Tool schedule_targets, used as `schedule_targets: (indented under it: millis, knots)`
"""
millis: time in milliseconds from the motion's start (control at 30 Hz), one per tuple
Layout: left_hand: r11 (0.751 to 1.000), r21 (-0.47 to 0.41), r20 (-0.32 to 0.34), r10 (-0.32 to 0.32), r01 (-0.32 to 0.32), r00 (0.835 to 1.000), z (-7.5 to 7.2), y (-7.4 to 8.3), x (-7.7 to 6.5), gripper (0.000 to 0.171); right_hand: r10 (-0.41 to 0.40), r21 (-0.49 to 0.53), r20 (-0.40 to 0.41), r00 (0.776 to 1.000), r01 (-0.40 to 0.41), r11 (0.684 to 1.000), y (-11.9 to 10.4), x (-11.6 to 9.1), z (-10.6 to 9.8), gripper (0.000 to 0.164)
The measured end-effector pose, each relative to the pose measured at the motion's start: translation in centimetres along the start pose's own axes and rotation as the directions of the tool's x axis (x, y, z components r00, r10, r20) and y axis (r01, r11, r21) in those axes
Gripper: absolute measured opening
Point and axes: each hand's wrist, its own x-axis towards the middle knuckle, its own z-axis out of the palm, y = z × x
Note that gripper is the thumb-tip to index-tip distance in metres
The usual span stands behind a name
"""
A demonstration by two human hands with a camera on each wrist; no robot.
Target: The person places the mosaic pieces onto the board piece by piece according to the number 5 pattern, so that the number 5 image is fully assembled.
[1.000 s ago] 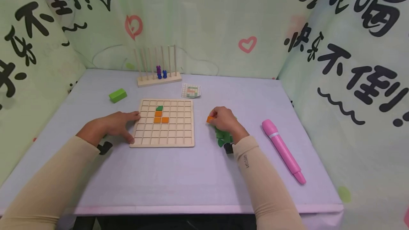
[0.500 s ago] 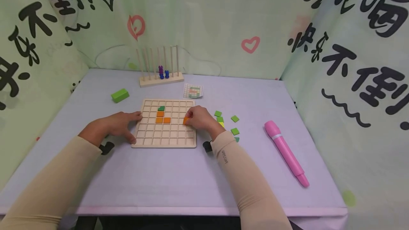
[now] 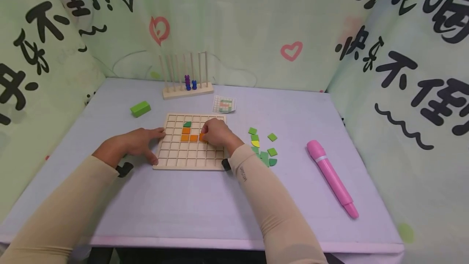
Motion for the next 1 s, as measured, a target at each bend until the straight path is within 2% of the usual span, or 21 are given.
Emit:
schedule_targets:
  millis: [367,667,867,1000]
  knots:
    - [1.0,0.02,0.0,0.015,-0.015,1.0,0.3,-0.1,0.1,0.106,0.027,-0.063,-0.008,1.0,-0.028,0.998,-0.7,0.1,0.5,0.005]
    - [1.0,0.016,-0.001,-0.003,0.003,1.0,0.3,-0.1,0.1,0.106,0.097,-0.141,-0.025,0.995,-0.099,0.985,-1.4,0.4,0.8,0.011]
    - [1.0,0.008,-0.002,-0.002,0.002,1.0,0.3,-0.1,0.1,0.106,0.101,-0.189,-0.028,0.994,-0.105,0.976,-1.4,0.8,1.1,0.014]
    - [1.0,0.003,-0.005,0.0,0.0,1.0,0.2,-0.2,0.0,0.107,0.107,-0.186,-0.03,0.994,-0.11,0.976,-1.5,0.9,1.1,0.014]
